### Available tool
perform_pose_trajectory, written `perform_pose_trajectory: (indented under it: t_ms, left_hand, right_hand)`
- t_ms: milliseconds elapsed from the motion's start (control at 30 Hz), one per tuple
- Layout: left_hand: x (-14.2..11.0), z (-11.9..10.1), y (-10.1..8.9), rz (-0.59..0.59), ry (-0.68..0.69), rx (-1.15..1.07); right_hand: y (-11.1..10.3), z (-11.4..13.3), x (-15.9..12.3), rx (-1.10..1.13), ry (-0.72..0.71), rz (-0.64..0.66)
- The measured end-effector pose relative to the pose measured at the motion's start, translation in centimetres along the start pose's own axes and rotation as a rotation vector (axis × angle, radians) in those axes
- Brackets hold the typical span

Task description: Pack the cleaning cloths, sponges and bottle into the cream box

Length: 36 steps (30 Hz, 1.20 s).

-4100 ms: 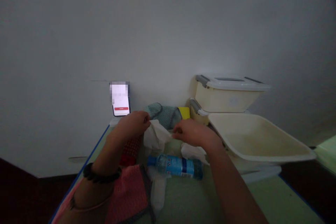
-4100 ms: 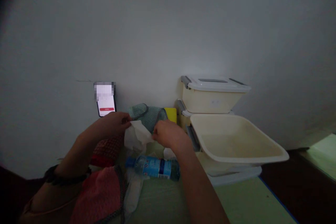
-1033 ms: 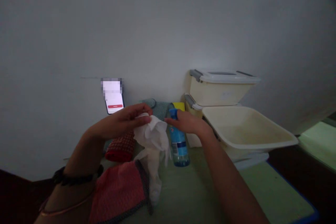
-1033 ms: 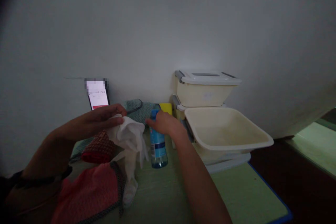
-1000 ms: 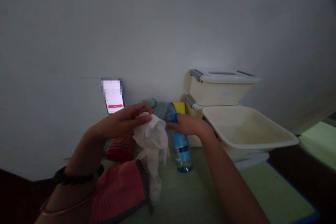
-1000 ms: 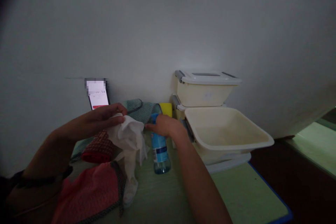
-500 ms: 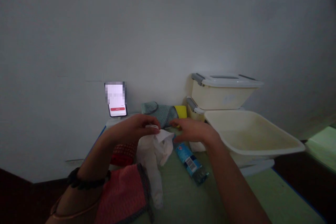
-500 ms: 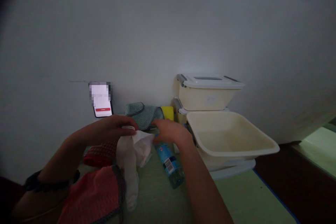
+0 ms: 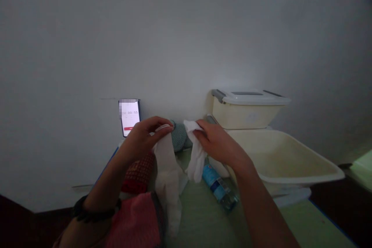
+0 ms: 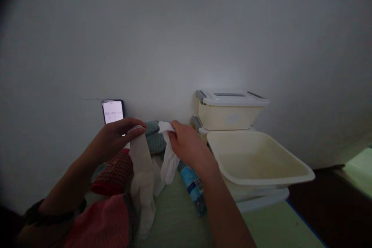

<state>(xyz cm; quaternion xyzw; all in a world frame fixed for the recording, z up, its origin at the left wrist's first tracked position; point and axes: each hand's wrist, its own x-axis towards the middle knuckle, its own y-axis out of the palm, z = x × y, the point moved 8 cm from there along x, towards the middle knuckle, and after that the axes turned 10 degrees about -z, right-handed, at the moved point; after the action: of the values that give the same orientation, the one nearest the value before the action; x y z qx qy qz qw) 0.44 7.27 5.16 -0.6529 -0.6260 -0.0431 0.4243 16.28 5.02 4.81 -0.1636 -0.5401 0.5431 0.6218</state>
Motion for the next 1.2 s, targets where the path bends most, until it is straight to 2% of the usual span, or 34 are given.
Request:
perform_pose_trajectory:
  t_ms: [67,133,200,300,367,467,600,667,800,1033,1200]
  left_hand:
    - [0.0,0.1,-0.5,-0.037,-0.074,-0.060]
    - [-0.1,0.2,-0.6,-0.043,-0.123,-0.092]
    - [-0.3,0.4,-0.2,0.022,-0.125,-0.060]
    - [-0.8,0.8,1.4,0.228,-0.073,0.077]
    - [-1.1,1.2,2.1,0.304,-0.055,0.174]
    - [-1.1,1.0,2.5,0.301,-0.054,0.206]
    - [-1.2,-0.7,2.7,0.307,-0.013,0.094]
    - [-1.0,-1.6,2.3,0.267,0.041,0.055]
    - [-0.7,-2.4,1.2,0.173,0.117,0.026]
    - [-0.8,-1.3,0.9,0.172,-0.032,-0.058]
    - [-1.0,-0.1,1.4,0.230,-0.158,-0.119]
  right_hand:
    - [-0.6,-0.2,0.0,-0.007,0.024,-0.051]
    - [-0.2,-0.4,-0.1,-0.001,0.032,-0.020]
    - [1.2,-0.7,-0.6,-0.005,0.037,0.119]
    - [3.8,-1.2,-2.0,-0.018,0.045,0.388]
    - [4.8,-1.1,-2.5,-0.017,0.046,0.468]
    - [5.1,0.0,-2.2,0.023,0.013,0.424]
    - [4.2,2.5,-1.2,0.261,-0.107,0.274]
    - [3.7,2.9,-0.8,0.328,-0.125,0.218]
    - [2.4,2.8,-0.4,0.309,-0.155,0.134]
    - [0.9,2.6,-0.4,0.358,-0.128,0.070]
    - [1.1,2.0,-0.3,0.384,-0.096,0.078]
